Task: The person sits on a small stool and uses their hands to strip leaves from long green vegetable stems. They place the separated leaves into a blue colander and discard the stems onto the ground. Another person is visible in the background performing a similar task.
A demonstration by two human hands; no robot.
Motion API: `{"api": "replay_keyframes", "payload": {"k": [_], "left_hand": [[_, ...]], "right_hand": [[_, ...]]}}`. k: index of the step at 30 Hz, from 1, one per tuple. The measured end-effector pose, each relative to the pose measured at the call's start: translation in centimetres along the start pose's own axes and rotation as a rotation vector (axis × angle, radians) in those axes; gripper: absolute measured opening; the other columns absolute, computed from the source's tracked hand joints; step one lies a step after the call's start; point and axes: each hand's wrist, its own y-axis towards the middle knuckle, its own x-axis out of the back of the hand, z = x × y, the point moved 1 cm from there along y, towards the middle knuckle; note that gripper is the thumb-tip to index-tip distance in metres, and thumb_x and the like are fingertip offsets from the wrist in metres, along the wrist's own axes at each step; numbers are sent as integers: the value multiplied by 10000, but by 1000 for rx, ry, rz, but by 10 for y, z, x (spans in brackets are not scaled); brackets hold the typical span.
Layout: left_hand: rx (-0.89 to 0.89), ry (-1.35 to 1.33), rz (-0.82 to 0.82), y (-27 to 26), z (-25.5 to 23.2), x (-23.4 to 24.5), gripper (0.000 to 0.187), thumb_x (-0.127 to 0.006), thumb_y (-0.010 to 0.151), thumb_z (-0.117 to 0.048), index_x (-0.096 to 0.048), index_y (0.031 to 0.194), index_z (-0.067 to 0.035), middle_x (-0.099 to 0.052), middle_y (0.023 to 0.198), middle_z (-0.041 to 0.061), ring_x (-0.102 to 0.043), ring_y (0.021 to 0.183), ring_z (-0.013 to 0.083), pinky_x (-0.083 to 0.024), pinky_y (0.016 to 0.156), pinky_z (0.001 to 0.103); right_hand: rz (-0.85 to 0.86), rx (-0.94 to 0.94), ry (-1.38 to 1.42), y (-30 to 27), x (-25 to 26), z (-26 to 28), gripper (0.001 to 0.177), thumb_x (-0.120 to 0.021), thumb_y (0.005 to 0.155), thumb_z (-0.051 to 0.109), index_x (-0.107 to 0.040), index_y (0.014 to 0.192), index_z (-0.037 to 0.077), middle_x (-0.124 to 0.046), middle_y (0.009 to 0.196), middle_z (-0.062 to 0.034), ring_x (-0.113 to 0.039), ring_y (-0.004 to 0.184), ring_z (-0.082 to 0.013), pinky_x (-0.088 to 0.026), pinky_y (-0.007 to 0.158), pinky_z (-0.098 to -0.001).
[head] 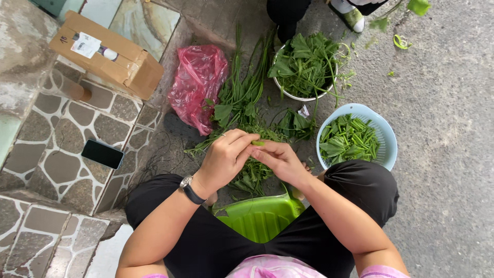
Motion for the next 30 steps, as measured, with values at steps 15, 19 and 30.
{"api": "replay_keyframes", "payload": {"k": [15,19,30], "left_hand": [[39,-73,-143,6,-5,7,133,-650,990,-131,-699,907,-40,-674,818,80,-687,756,297,-571,691,363],[9,-57,-127,8,-8,12,117,-665,976,-128,-689,937,-21,-682,859,115,-695,813,330,-579,733,394],[374,-405,-854,-5,41,119,153,-519,1098,-232,-531,993,-121,-364,682,-29,-291,550,58,-284,491,226]], "right_hand": [[153,26,27,9,-1,28,248,-651,890,115,-751,1054,-41,-700,1037,-229,-663,975,-309,-513,897,-509],[64,-56,-17,6,-2,28,106,-677,905,41,-747,935,-33,-652,804,-100,-597,761,-148,-499,703,-322],[163,-470,-757,16,53,-37,220,-621,966,285,-751,1008,112,-730,1047,-39,-689,924,-203,-536,854,-397]]}}
